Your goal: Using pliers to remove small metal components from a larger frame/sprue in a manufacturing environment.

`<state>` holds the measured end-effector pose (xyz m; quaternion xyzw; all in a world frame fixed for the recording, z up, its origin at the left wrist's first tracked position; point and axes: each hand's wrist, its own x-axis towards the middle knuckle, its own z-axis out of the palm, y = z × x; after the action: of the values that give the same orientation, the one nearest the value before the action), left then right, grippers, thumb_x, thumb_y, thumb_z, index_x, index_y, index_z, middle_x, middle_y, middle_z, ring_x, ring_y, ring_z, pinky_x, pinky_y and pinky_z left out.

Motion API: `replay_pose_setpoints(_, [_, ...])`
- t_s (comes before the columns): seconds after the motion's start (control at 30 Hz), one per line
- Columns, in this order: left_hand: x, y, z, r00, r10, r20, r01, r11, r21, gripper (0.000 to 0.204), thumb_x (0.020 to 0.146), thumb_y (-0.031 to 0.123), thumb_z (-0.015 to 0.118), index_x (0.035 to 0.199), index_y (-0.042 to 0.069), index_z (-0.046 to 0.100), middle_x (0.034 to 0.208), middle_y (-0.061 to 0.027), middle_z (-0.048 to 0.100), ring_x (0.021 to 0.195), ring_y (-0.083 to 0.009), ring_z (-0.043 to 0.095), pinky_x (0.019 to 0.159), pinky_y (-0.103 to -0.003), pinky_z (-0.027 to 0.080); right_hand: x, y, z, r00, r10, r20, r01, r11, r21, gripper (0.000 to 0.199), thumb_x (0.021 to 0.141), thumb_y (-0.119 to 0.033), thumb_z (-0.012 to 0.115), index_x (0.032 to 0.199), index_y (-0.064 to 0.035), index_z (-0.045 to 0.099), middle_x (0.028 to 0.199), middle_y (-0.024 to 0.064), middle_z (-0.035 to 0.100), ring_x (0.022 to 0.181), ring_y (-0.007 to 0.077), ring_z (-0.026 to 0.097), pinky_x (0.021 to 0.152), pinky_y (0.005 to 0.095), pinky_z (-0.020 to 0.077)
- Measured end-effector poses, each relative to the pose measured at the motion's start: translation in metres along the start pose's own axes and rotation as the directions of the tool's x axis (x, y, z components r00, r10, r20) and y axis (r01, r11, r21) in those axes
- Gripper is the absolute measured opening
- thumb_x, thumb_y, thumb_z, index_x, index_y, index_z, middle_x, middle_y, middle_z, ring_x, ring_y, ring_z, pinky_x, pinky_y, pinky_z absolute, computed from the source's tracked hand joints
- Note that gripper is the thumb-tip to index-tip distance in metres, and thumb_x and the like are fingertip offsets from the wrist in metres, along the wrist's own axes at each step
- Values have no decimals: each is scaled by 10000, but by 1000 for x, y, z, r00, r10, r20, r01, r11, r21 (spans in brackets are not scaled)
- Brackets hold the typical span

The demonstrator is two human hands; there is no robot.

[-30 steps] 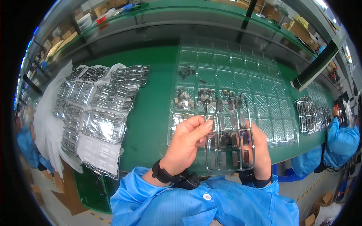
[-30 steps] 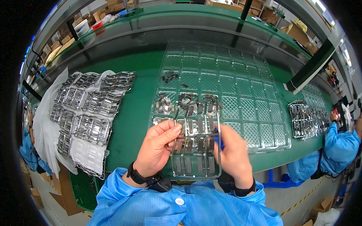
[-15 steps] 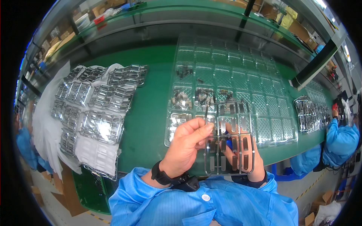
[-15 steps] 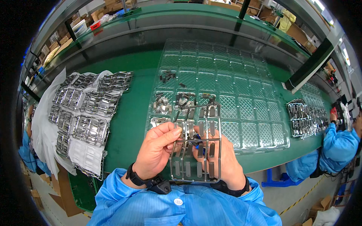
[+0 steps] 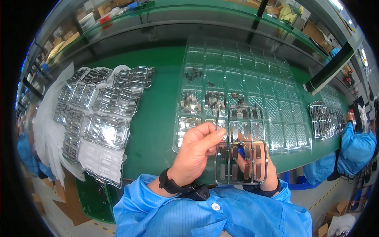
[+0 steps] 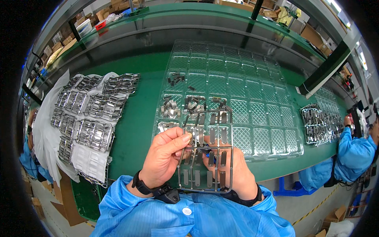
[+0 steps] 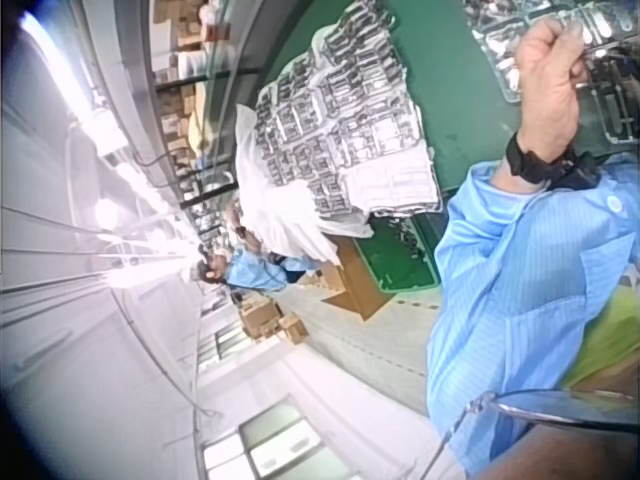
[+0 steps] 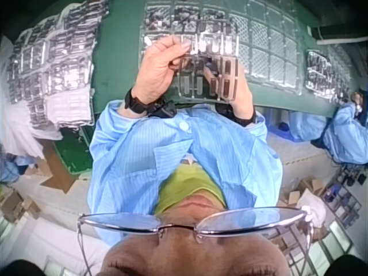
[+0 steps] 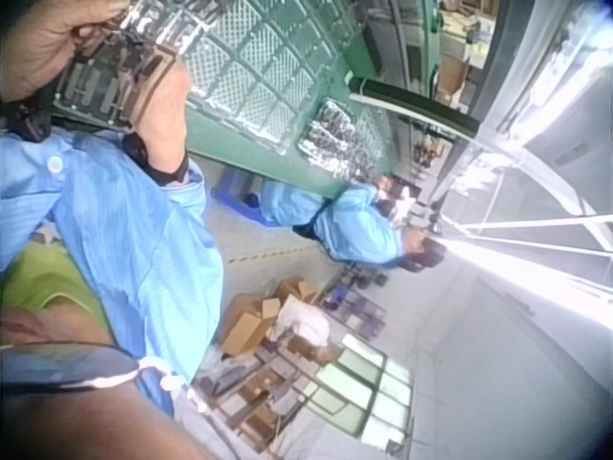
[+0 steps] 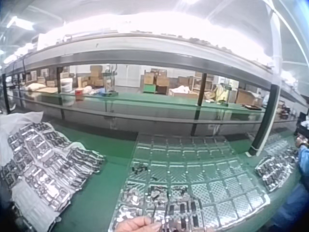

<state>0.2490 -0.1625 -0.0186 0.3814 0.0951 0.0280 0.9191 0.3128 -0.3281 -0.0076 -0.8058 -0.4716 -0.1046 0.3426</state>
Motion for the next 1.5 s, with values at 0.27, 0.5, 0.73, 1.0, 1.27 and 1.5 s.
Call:
replay_pose_setpoints(0.27, [0, -1, 2, 1000, 17, -16, -18, 999, -36, 136, 882, 145, 608, 770, 82, 565, 697, 49, 533, 577, 2, 397, 512, -157, 275, 0, 4, 4, 996, -56, -74, 47, 992, -117, 415, 679, -57, 691, 1075, 9, 585, 823, 116, 613, 686, 255, 607, 571, 338, 499])
replay_pose_setpoints(0.5, [0, -2, 2, 1000, 3, -23, -4, 999, -35, 135, 880, 144, 612, 770, 81, 566, 703, 41, 546, 577, -4, 408, 508, -158, 276, 0, 4, 3, 996, -58, -65, 53, 995, -83, 405, 679, -56, 694, 1067, -6, 588, 823, 113, 603, 694, 271, 606, 568, 343, 494])
replay_pose_setpoints(0.73, [0, -4, 2, 999, 19, -29, -19, 1000, -17, 147, 878, 146, 615, 763, 78, 554, 686, 36, 532, 566, -8, 403, 509, -165, 276, -2, 7, -4, 997, -58, 54, 62, 994, -90, 366, 675, -42, 681, 1025, -10, 581, 838, 133, 595, 717, 296, 606, 558, 366, 480])
replay_pose_setpoints(1.0, [5, -2, -5, 992, 99, -75, -102, 994, -35, 105, 889, 121, 583, 801, 70, 554, 714, 37, 522, 586, -20, 386, 545, -174, 321, -5, 24, -20, 816, 577, 37, -520, 704, 485, 290, 833, -43, 575, 1108, 47, 544, 843, 55, 613, 704, 127, 562, 632, 264, 449])
replay_pose_setpoints(1.27, [10, -4, -7, 999, -35, 16, 37, 991, -127, 178, 878, 197, 541, 982, 53, 555, 938, -60, 618, 847, -126, 595, 740, -262, 485, 7, -11, -27, 828, 520, 210, -500, 514, 697, 289, 809, 6, 568, 1095, 46, 576, 831, 0, 600, 732, 31, 496, 640, 195, 408])
replay_pose_setpoints(1.5, [13, -8, -8, 1000, 3, -19, -7, 984, -180, 249, 906, 285, 529, 987, 52, 566, 956, -62, 592, 869, -152, 563, 780, -302, 477, 7, -6, -28, 824, 547, 151, -476, 520, 709, 253, 792, -30, 580, 1033, 45, 594, 768, -13, 577, 696, 39, 488, 619, 211, 396])
